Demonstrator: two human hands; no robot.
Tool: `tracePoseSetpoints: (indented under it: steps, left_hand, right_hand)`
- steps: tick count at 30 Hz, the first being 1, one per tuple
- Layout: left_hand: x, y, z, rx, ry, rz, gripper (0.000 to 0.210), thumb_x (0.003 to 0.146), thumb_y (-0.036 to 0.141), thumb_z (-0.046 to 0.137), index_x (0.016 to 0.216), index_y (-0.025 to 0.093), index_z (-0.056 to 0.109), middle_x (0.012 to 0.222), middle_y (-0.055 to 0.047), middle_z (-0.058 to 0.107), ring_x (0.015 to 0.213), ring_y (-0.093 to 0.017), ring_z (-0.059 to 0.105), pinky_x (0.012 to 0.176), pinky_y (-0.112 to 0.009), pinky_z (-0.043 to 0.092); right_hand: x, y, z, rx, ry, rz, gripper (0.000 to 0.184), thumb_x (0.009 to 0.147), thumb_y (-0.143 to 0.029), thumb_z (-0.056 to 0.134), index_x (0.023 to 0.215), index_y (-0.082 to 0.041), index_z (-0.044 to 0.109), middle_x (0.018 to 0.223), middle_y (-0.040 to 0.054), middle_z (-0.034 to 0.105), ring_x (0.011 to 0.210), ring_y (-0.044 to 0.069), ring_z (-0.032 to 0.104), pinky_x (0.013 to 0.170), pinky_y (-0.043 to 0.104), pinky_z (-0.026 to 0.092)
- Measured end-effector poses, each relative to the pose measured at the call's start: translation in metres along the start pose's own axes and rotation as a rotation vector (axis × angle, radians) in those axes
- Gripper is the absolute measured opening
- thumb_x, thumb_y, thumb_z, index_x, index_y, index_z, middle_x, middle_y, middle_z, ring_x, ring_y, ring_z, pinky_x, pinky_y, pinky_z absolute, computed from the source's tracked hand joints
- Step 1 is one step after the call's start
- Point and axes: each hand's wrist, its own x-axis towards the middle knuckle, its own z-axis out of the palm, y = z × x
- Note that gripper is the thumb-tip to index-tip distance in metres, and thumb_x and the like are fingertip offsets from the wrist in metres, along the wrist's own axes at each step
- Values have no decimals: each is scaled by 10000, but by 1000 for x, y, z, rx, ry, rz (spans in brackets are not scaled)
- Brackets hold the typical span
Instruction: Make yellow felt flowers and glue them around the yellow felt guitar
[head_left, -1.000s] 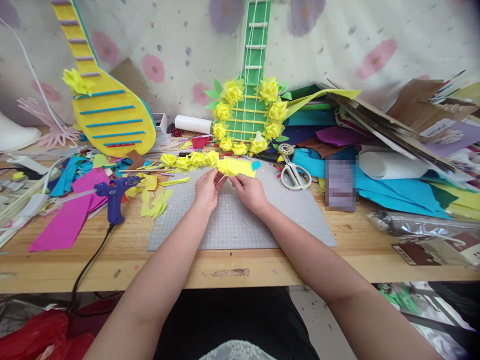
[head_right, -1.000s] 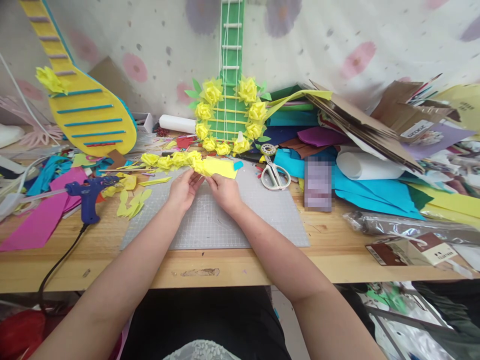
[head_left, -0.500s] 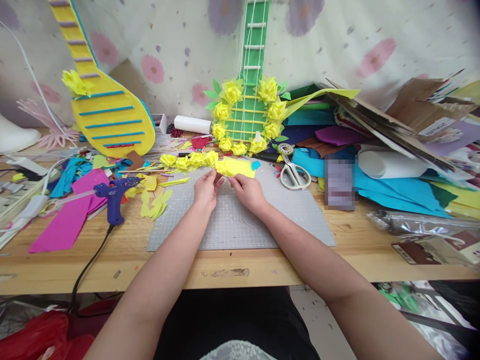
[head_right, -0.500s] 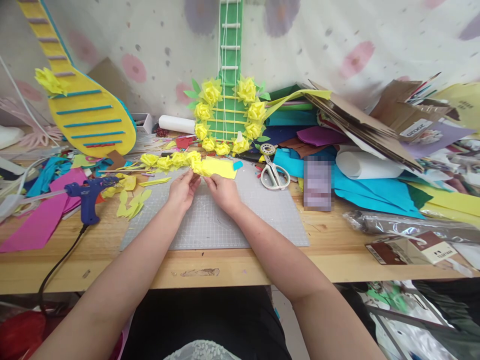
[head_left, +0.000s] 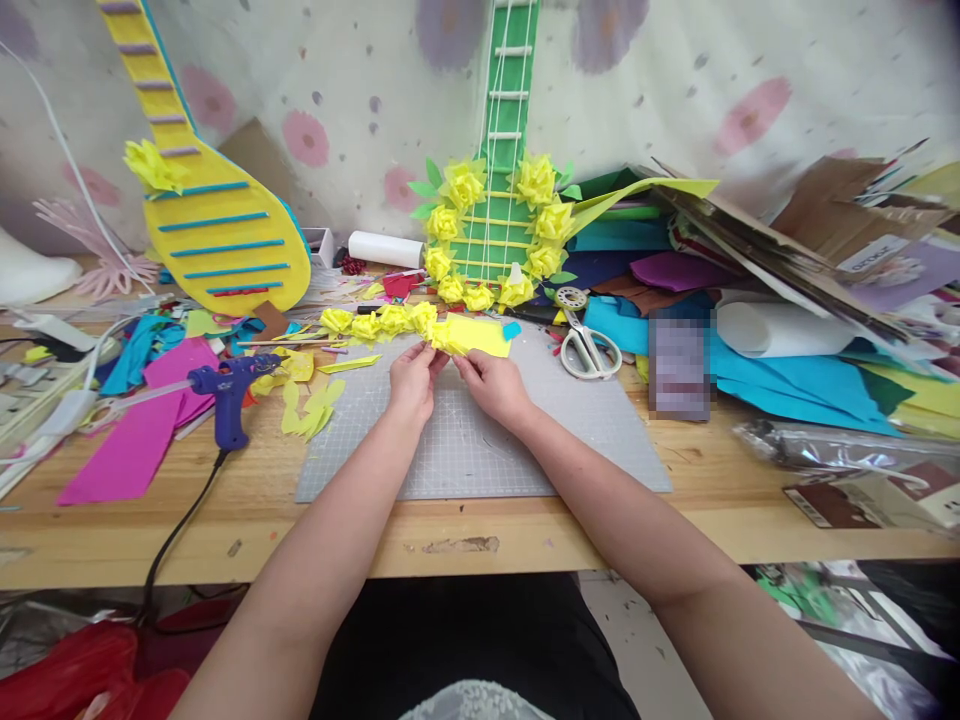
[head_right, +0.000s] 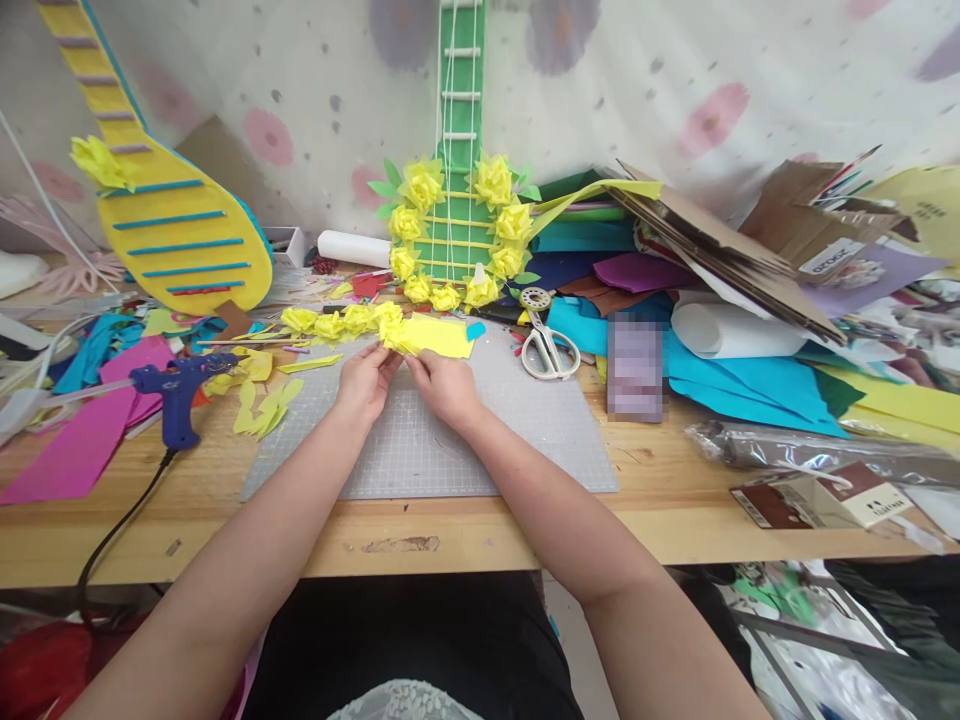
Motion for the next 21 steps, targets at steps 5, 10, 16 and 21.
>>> tracePoseSetpoints:
  steps: [5,10,16,21]
  left_hand:
    - [1,0,-2,3,10,1,155,763,10,517,676,113,594,675,-12,624,646,-75,599,846,-277,472]
    - [2,-1,-4,14,-23,-27,109,770,50,535,712,128,586,706,-2,633,666,-75,596,840,-279,481]
    - [4,-1,-5,14,-23,-10,114,767,55,526,709,136,581,727,-13,629,659,-77,592,778,-255,480]
    - [11,7,-9,-17,24,37,102,763,66,527,702,135,572,712,-12,623,646,-77,588,732,-237,489]
  right_hand:
    - [1,2,2,22,3,10,373,885,-423,384,709,-175,600,654,26,610,588,122,487,553,237,283]
    - [2,6,2,41,22,2,385,876,-440,389,683,-175,590,628,17,592,566,115,464,539,240,275]
    - [3,8,4,70,43,16,297,834,-424,475,701,-178,574,634,3,591,562,108,465,546,235,289]
    - [2,13,-4,68,14,-58,271,814,-404,498,661,-183,538,593,-10,556,545,102,447,538,234,283]
